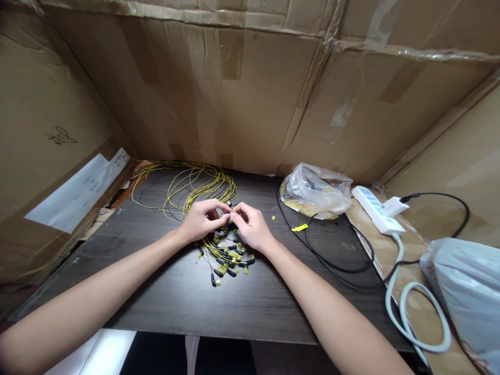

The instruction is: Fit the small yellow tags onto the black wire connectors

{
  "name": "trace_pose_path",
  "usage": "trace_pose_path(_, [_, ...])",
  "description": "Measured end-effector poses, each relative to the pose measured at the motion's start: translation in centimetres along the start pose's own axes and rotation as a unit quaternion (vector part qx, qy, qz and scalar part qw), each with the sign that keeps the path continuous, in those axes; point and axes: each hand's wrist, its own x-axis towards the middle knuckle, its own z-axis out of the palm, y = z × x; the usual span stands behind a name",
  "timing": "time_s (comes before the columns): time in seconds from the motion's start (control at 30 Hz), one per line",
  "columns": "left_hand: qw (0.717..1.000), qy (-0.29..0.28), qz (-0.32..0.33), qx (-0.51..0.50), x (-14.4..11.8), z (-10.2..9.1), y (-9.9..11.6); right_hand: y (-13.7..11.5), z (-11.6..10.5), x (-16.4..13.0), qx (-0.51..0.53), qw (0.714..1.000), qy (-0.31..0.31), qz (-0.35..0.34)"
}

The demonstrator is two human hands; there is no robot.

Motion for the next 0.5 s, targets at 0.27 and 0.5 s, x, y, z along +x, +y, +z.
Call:
trace_pose_path(0.27, [1.0, -0.005, 0.01, 0.001, 0.0, -0.01, -0.09, 0.25, -0.06, 0.07, -0.025, 0.999, -0.014, -0.028])
trace_pose_path(0.5, [1.0, -0.001, -0.002, -0.003, -0.01, 0.19, -0.47, 0.22, -0.01, 0.04, -0.003, 1.0, 0.007, -0.013])
